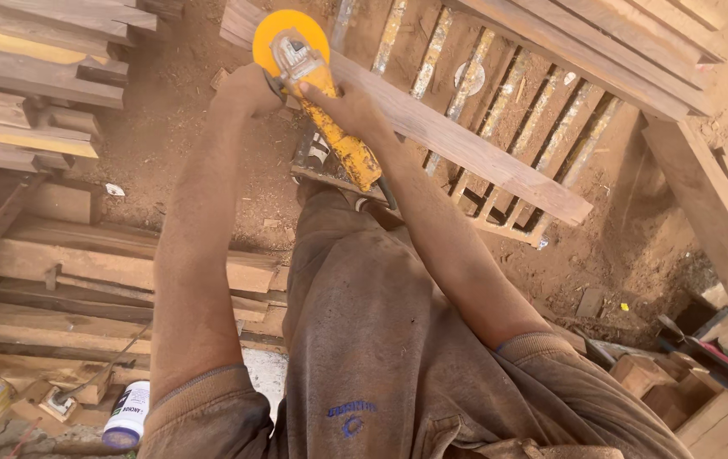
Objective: The person sands long wooden slats using a handheld power sander, moving it across the surface to smooth the wood.
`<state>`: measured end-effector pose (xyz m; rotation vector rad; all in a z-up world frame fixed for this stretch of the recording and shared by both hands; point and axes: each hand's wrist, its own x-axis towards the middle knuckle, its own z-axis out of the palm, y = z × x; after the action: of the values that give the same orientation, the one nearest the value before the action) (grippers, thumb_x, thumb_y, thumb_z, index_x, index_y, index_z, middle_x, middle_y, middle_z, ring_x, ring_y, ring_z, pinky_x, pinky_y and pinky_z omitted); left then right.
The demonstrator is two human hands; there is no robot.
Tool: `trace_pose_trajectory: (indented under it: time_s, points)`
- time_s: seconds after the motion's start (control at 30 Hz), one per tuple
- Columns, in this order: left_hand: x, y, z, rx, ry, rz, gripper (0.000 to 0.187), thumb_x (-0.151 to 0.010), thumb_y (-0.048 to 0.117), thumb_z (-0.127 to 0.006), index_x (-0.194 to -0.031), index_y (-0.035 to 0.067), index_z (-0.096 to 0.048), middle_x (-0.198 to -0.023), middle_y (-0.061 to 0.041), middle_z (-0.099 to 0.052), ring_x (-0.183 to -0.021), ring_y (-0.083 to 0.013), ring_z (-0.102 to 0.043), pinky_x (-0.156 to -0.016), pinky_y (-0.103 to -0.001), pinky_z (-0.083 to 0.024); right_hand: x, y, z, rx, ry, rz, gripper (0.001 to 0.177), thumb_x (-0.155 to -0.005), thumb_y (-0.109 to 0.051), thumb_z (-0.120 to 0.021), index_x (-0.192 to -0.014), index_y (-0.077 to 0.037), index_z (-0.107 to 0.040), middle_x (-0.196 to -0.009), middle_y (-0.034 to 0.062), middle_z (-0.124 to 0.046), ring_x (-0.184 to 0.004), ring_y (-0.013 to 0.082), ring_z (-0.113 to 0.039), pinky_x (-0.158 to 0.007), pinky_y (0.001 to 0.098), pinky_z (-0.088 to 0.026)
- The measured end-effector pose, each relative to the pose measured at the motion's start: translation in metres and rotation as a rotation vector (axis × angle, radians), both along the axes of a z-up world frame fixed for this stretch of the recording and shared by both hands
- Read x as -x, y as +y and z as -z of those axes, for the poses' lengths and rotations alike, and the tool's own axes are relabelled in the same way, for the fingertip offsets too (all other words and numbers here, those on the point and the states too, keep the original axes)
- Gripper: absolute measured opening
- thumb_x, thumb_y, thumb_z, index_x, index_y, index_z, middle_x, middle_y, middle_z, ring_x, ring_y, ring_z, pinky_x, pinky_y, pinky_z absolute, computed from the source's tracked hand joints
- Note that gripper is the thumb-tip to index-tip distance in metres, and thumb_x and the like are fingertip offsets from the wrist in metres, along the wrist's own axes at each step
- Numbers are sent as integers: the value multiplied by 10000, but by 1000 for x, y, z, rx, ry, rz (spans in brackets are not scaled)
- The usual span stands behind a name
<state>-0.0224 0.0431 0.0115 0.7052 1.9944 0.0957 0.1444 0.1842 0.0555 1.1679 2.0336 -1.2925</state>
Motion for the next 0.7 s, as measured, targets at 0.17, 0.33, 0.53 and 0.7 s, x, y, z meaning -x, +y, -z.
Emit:
trace_pose_trajectory:
  time_s: [0.17, 0.33, 0.53, 0.7]
  points:
    - [-20, 6, 24, 39, 16, 145, 371, -902, 355, -667, -1160, 94, -726, -1083, -192, -735, -1015, -392, -702, -882, -498, -551, -32, 3, -1, -51, 140, 31, 1100, -709, -890, -587, -1188, 95, -697, -965, 225, -774, -925, 298, -779, -801, 410, -600]
    - [-115, 53, 6, -113, -122, 354, 365, -874, 355, -686, -1180, 168, -754, -1074, -194, -765, -1015, -380, -731, -844, -522, -571, -145, 32, -25, -5, 65, 209, 1153, -673, -879, -587, -1355, 50, -561, -987, 275, -753, -972, 371, -760, -846, 432, -598]
    - [-296, 154, -26, -48, -85, 388, 438, -889, 452, -678, -1068, 63, -770, -1062, -246, -737, -1011, -425, -701, -885, -516, -546, -330, 86, -55, -53, -13, 341, 1124, -701, -876, -581, -1400, 6, -570, -1080, 279, -737, -1061, 393, -722, -909, 466, -552]
    - [-427, 248, -35, -241, -108, 553, 334, -816, 337, -722, -985, 55, -779, -966, -216, -752, -935, -412, -711, -813, -505, -556, -472, 134, -73, -28, -3, 629, 1139, -739, -842, -609, -1381, 96, -540, -1083, 293, -728, -1048, 344, -752, -895, 420, -581]
